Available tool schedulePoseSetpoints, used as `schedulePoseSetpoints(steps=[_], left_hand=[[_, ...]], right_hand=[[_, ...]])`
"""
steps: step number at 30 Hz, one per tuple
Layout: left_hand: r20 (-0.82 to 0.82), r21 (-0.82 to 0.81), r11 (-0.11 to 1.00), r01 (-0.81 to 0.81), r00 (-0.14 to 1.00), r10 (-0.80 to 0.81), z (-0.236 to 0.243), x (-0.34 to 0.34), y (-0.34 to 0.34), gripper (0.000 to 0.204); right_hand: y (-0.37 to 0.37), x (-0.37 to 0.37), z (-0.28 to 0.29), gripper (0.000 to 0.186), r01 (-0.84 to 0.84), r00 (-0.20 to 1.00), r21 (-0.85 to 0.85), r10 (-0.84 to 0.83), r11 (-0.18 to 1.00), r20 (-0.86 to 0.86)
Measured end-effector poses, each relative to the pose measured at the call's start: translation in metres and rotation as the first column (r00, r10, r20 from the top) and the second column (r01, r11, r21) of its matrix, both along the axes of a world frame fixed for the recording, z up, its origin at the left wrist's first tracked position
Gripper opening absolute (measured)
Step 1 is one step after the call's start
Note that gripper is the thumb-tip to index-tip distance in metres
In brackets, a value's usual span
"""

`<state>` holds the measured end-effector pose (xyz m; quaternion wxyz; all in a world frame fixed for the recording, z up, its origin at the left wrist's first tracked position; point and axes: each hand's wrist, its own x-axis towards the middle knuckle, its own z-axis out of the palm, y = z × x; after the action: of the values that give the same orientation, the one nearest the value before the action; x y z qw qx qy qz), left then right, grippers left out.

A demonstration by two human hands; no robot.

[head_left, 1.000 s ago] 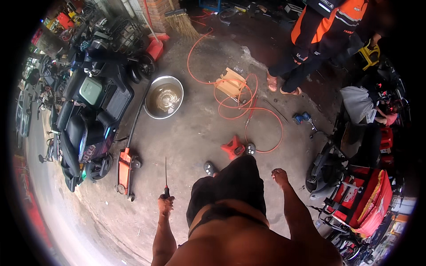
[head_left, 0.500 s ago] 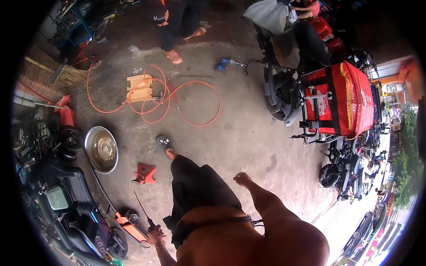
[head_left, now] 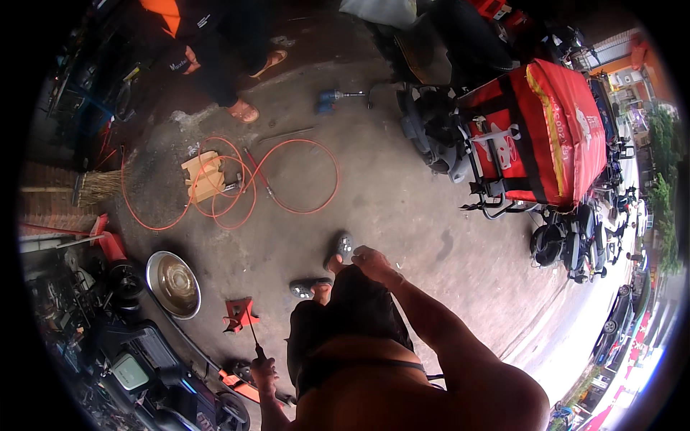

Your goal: The person repairs electric scooters by unscrewing, fitting, and fastening plastic covers and components using a screwdriver and by hand.

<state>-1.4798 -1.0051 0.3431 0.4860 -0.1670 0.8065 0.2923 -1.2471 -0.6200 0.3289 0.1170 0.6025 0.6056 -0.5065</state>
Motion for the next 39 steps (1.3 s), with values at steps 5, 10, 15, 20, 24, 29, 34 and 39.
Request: schedulePoseSetpoints(steps=[5,10,15,20,24,29,34,39], left_hand=[[-0.144,-0.016,0.946,0.323,0.936,-0.321,-0.009,-0.021,0.107,0.014],[-0.230,0.148,0.821,0.551,0.827,-0.513,-0.016,-0.023,0.220,0.017],[-0.280,0.075,0.635,0.769,0.627,-0.727,-0.036,-0.036,0.285,0.028],[-0.169,-0.074,0.350,0.934,0.334,-0.927,-0.067,-0.039,0.355,0.037],[-0.135,-0.112,0.404,0.908,0.388,-0.911,-0.111,-0.051,0.374,0.040],[-0.152,-0.093,0.395,0.914,0.379,-0.913,-0.172,-0.061,0.431,0.038],[-0.357,-0.175,0.357,0.918,0.279,-0.892,-0.248,-0.089,0.481,0.036],[-0.634,-0.217,0.391,0.894,0.176,-0.753,-0.361,-0.100,0.517,0.030]], right_hand=[[-0.026,-0.001,-0.026,0.028,-0.537,0.825,0.145,0.553,0.831,-0.114],[-0.080,0.019,-0.084,0.021,-0.713,0.651,0.154,0.727,0.684,-0.218],[-0.088,0.015,-0.082,0.018,-0.729,0.655,0.075,0.724,0.681,-0.216],[-0.050,0.031,-0.052,0.023,-0.702,0.689,-0.047,0.661,0.710,-0.297],[-0.007,0.029,0.020,0.025,-0.426,0.720,-0.325,0.098,0.844,-0.687],[0.007,0.032,-0.027,0.024,-0.318,0.801,-0.444,-0.012,0.838,-0.598],[0.074,0.032,-0.148,0.027,-0.047,0.984,-0.277,-0.003,0.960,-0.176],[0.195,0.062,-0.300,0.023,0.171,0.985,-0.007,-0.171,0.985,-0.030]])
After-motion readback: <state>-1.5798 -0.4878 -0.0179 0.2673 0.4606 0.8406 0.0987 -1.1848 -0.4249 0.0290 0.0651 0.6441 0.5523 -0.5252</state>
